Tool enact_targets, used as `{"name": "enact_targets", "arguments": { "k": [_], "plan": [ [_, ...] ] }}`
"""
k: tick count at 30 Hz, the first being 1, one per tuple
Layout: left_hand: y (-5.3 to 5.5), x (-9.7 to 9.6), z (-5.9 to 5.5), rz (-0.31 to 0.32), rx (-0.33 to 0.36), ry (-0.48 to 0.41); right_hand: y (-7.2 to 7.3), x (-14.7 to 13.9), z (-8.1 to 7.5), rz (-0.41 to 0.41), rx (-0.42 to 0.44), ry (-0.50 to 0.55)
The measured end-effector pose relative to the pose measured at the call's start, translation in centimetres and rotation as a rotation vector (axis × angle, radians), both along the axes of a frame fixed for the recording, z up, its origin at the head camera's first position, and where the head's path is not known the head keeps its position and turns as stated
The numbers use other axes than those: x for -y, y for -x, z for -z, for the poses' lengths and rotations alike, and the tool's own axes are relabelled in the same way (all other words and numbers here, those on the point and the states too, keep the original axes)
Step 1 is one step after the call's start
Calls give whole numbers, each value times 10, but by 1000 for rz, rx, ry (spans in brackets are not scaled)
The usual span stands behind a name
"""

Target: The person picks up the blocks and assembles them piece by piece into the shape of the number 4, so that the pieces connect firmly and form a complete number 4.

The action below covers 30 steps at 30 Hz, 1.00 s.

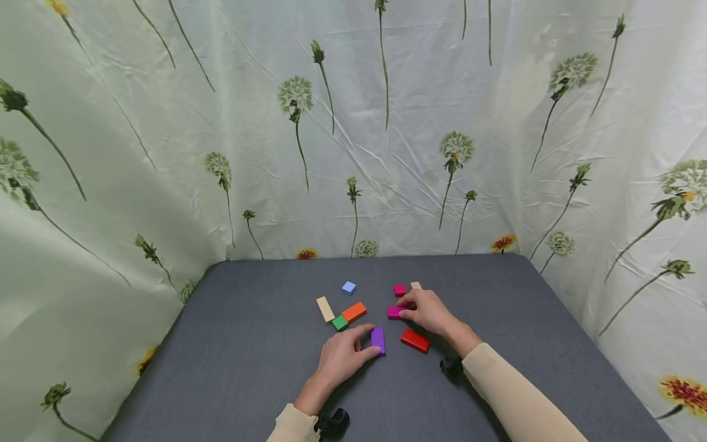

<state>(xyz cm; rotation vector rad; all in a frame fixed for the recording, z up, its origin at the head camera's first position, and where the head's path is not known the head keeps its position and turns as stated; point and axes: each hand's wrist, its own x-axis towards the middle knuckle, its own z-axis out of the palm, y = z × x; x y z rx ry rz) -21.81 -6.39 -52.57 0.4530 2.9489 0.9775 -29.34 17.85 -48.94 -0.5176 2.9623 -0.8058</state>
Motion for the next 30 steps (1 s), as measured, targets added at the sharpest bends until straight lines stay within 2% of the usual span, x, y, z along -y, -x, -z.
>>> {"name": "enact_targets", "arguments": {
  "k": [12,20,30],
  "plan": [
    [-1,1,-2,4,1,-7,-7,0,3,-7,-21,59],
    [-1,2,-2,0,-14,-9,-9,-1,5,-9,8,68],
    [-2,0,-2,-2,3,-7,-12,-1,4,9,54,53]
  ]
}}
